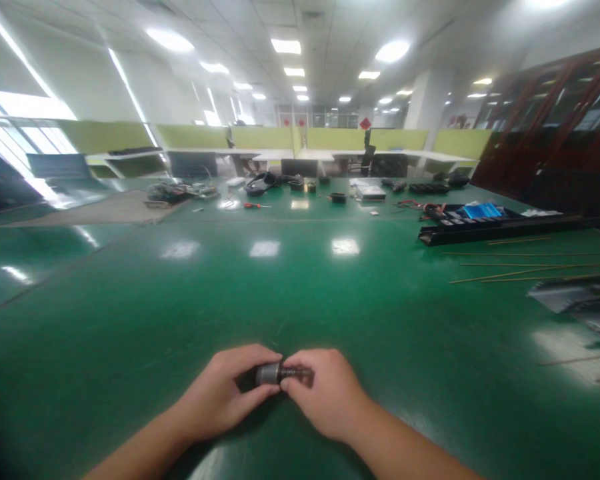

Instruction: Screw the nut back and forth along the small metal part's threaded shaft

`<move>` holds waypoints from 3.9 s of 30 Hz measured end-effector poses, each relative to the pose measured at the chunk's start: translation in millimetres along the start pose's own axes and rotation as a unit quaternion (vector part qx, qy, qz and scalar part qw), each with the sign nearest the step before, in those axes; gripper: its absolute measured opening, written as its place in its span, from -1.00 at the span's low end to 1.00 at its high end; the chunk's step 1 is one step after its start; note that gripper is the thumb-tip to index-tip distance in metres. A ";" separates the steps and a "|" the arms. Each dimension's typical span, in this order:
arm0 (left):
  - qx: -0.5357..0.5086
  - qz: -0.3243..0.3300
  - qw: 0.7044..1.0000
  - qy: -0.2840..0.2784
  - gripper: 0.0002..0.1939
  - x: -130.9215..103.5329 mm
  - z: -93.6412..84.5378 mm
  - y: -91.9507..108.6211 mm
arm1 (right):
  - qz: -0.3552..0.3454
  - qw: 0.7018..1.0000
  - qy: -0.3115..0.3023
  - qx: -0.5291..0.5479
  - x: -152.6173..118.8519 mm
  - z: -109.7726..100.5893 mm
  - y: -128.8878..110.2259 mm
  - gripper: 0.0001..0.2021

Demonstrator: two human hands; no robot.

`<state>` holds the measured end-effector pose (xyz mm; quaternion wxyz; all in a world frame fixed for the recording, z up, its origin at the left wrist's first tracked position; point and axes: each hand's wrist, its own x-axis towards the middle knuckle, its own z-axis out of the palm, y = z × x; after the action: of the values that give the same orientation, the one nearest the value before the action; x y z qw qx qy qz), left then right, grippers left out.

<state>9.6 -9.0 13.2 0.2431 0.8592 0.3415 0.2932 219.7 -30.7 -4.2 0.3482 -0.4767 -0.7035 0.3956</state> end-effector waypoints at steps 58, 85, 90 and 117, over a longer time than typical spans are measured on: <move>0.080 0.022 0.996 0.040 -0.75 -4.9 -6.9 -6.9 | 0.010 0.999 0.022 -0.027 -0.9 -1.3 -2.6 -0.90; 0.078 0.023 0.995 0.057 -0.73 -5.8 -9.7 -8.6 | 0.004 0.999 0.051 -0.013 -1.3 -2.9 -2.8 -0.90; 0.079 0.024 0.995 0.055 -0.75 -5.7 -11.1 -7.4 | -0.001 0.998 0.055 -0.016 -0.7 -2.4 -2.6 -0.90; 0.089 0.044 0.992 0.071 -0.75 -5.2 -13.6 -8.2 | 0.013 0.999 0.047 0.000 -1.7 -2.4 -3.4 -0.90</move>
<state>-6.2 -4.5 16.0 0.1274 0.8687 0.3448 0.3322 221.0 -32.6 -0.3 0.3760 -0.5039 -0.6799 0.3773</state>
